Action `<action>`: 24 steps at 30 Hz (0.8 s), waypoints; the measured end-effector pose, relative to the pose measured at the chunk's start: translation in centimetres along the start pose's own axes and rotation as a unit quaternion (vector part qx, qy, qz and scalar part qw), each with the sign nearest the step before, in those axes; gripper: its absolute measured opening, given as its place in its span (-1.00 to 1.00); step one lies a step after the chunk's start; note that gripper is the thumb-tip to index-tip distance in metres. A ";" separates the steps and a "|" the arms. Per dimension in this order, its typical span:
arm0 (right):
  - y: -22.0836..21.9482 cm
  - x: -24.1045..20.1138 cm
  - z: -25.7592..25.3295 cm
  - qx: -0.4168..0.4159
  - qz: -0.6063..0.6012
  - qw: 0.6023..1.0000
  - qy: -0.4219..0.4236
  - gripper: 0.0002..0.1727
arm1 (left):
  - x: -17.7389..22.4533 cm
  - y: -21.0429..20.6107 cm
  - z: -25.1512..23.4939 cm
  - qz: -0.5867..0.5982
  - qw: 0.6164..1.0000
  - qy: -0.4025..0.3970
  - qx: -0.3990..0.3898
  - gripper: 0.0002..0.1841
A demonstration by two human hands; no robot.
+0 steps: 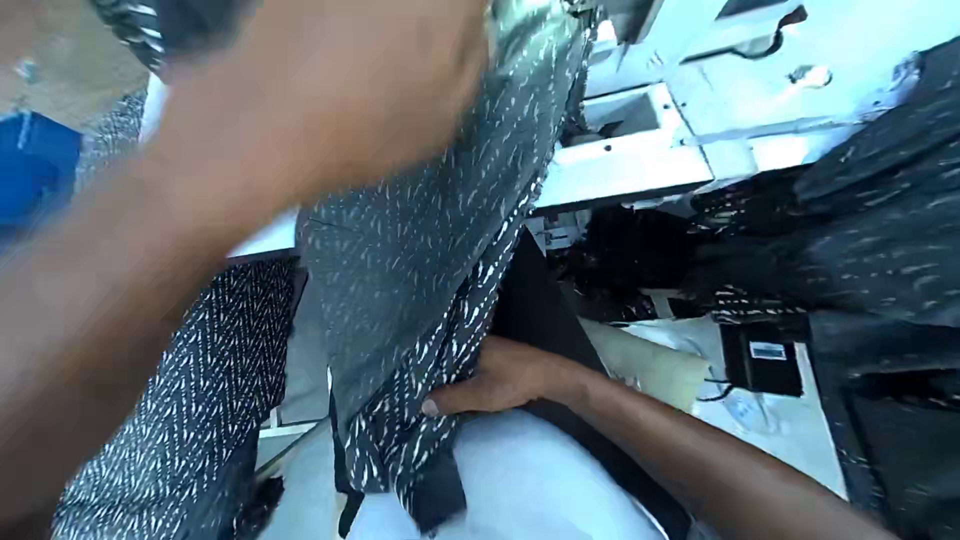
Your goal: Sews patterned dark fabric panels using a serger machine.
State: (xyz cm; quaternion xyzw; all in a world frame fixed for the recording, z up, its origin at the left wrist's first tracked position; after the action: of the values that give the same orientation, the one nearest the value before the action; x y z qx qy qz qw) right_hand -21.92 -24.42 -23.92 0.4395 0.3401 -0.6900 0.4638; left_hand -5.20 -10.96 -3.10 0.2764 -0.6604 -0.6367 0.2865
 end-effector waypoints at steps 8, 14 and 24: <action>1.1 2.6 3.1 0.070 0.109 0.990 0.047 -0.78 | 12.1 -16.3 12.9 0.283 0.935 0.215 -0.002 -0.45; 1.0 0.1 6.1 0.181 0.402 0.896 0.058 -0.55 | 13.3 -21.9 16.7 0.271 0.913 0.293 -0.087 -0.63; -7.7 -10.7 -0.9 -0.007 0.052 0.960 0.274 -0.68 | 8.6 1.8 30.5 0.297 0.848 0.381 0.219 -0.89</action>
State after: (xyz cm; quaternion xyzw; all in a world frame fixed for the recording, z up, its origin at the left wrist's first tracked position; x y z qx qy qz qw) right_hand -26.90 -17.37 -13.92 0.6253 0.4359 -0.5158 0.3910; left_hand -33.32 3.67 -1.83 0.3430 -0.6723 -0.2046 0.6233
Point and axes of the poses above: each hand's wrist, its own z-axis away from the middle knuckle, its own y-axis out of the back of the hand, x = y × z, the point moved 5 cm from there along -z, towards the middle knuckle, and after that the axes turned 9 degrees about -y, right-handed, at the moved point
